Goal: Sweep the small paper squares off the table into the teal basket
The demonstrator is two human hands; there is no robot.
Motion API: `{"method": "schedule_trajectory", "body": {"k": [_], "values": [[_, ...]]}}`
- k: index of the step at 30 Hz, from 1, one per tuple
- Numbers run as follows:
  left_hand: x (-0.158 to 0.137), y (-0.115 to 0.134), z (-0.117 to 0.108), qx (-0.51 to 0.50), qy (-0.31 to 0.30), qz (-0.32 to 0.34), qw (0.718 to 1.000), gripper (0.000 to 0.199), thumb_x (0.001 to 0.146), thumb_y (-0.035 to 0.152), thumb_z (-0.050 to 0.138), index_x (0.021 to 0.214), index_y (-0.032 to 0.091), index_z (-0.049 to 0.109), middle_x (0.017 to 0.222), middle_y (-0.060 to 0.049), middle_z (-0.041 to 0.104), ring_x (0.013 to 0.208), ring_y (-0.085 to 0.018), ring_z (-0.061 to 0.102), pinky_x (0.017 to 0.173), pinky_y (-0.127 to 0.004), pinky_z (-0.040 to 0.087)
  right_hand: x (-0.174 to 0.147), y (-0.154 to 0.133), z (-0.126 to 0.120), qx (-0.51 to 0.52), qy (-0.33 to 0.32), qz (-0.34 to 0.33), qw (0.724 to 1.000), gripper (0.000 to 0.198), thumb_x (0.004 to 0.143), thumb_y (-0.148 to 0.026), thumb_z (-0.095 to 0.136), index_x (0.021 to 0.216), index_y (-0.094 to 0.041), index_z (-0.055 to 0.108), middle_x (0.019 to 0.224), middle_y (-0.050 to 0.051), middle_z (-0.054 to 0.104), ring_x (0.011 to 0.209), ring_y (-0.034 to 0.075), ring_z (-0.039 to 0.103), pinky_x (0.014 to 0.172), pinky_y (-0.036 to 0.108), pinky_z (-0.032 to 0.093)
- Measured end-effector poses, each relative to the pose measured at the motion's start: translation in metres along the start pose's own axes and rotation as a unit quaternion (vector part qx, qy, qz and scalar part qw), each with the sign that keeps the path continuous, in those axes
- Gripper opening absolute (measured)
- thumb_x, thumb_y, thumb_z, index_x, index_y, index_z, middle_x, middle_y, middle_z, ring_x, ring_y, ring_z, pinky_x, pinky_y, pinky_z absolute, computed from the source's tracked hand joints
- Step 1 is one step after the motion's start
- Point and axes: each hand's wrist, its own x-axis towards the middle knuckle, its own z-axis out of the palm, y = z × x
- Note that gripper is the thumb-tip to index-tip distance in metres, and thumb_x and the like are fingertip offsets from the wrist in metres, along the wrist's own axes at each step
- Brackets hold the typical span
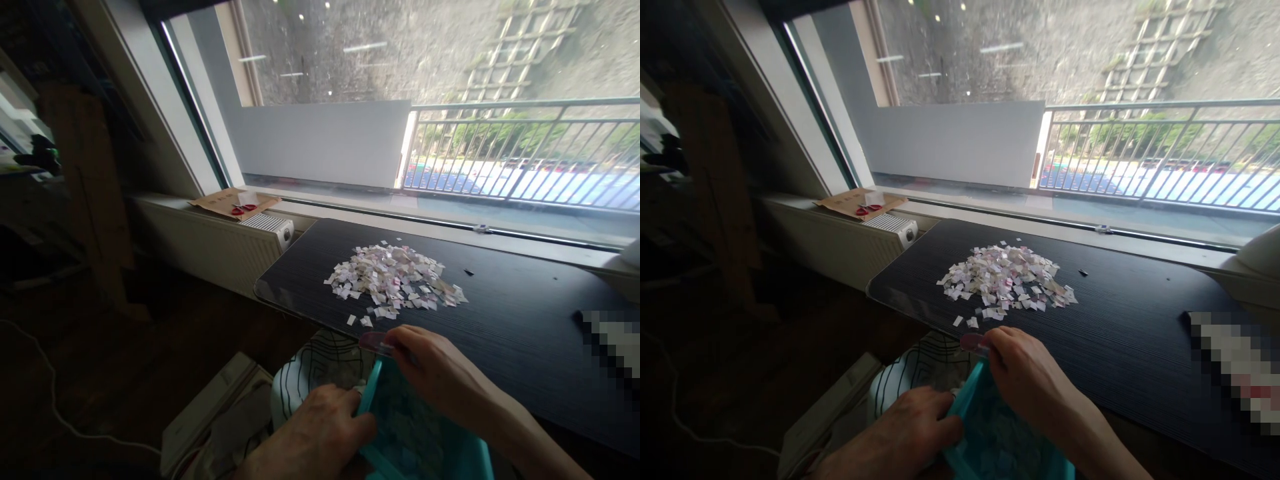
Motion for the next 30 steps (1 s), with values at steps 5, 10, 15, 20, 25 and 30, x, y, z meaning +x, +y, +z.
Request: {"method": "schedule_trajectory", "body": {"k": [5,10,15,20,25,30], "values": [[-0.001,0.001,-0.002,0.01,-0.002,-0.016,1.0,0.015,0.08,0.022,0.065,0.091,0.021,0.054,0.094,-0.002,0.056,0.081,-0.022,0.057,0.072,-0.03,0.044,0.011,0.01,0.001,-0.044,0.049,0.027,0.997,0.021,0.089,-0.018,0.04,0.091,-0.018,0.06,0.083,0.005,0.062,0.072,0.016,0.055,0.066,0.026,0.038],[0.0,0.001,-0.002,0.011,-0.01,-0.014,1.0,0.017,0.079,0.022,0.066,0.091,0.021,0.054,0.092,-0.002,0.057,0.08,-0.022,0.057,0.07,-0.03,0.045,0.019,0.01,0.001,-0.043,0.054,0.028,0.997,0.021,0.089,-0.019,0.04,0.092,-0.017,0.06,0.085,0.005,0.063,0.073,0.016,0.056,0.064,0.025,0.038],[0.0,0.001,-0.002,0.01,-0.002,-0.017,1.0,0.017,0.079,0.023,0.067,0.09,0.021,0.054,0.094,-0.003,0.057,0.082,-0.022,0.057,0.072,-0.03,0.045,0.025,0.008,0.003,-0.042,0.042,0.017,0.998,0.023,0.089,-0.018,0.04,0.098,-0.017,0.061,0.09,0.006,0.064,0.078,0.017,0.057,0.067,0.025,0.038],[-0.002,-0.001,-0.001,0.008,-0.002,-0.013,1.0,0.016,0.08,0.023,0.066,0.091,0.021,0.054,0.094,-0.003,0.057,0.083,-0.023,0.057,0.073,-0.03,0.045,0.025,0.01,0.002,-0.036,0.044,0.017,0.998,0.023,0.09,-0.018,0.04,0.097,-0.017,0.061,0.087,0.006,0.063,0.076,0.016,0.056,0.067,0.025,0.038],[-0.003,-0.002,0.0,0.008,0.0,-0.021,1.0,0.019,0.079,0.024,0.067,0.092,0.022,0.054,0.094,-0.002,0.056,0.083,-0.023,0.057,0.073,-0.031,0.045,0.014,0.005,-0.001,-0.012,-0.002,-0.013,1.0,0.02,0.089,-0.018,0.041,0.09,-0.018,0.061,0.081,0.004,0.061,0.071,0.015,0.055,0.064,0.024,0.038],[-0.004,0.001,0.0,0.009,0.005,-0.024,1.0,0.02,0.079,0.022,0.067,0.094,0.022,0.053,0.094,-0.002,0.056,0.082,-0.022,0.057,0.072,-0.03,0.044,0.016,0.002,-0.001,-0.01,0.02,-0.017,1.0,0.019,0.089,-0.018,0.041,0.09,-0.018,0.06,0.081,0.004,0.062,0.071,0.015,0.054,0.062,0.024,0.037]]}}
